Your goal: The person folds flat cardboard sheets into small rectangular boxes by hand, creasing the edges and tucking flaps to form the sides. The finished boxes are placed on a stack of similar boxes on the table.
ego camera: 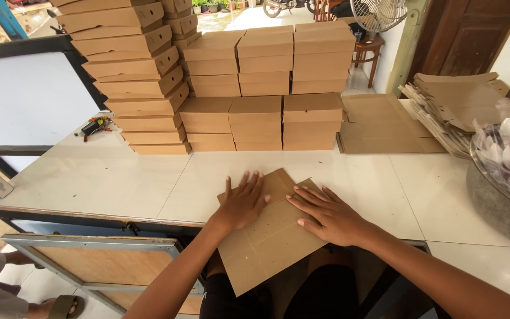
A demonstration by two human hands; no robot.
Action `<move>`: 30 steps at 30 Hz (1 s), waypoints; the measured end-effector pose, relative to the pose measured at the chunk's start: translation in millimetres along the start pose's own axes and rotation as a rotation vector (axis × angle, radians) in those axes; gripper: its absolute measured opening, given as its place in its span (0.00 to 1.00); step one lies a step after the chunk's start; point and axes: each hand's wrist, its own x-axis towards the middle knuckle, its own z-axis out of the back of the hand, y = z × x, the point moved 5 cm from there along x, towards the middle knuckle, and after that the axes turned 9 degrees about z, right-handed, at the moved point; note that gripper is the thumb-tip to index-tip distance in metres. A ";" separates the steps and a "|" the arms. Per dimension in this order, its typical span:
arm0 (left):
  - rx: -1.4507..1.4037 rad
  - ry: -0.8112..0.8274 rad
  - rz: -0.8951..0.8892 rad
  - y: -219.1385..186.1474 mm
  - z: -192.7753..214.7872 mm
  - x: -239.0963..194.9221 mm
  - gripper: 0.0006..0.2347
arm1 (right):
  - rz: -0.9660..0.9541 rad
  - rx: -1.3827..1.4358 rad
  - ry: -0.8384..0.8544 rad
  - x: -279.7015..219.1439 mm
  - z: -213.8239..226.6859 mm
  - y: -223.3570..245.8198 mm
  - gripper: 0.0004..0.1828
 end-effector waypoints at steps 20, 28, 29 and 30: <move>-0.525 -0.137 -0.191 82.1 7.8 -81.1 0.38 | 0.348 0.202 -0.611 -9.0 -5.2 -7.8 0.39; -0.370 -0.612 -0.024 78.1 55.2 -62.6 0.24 | 0.327 0.155 -0.381 -10.1 0.9 -1.9 0.19; -0.371 -0.772 0.009 89.2 56.0 -55.5 0.22 | 0.350 0.192 -0.370 -14.5 8.0 6.0 0.19; -0.370 -0.931 0.043 100.1 55.9 -49.3 0.19 | 0.374 0.230 -0.360 -18.8 14.9 13.9 0.20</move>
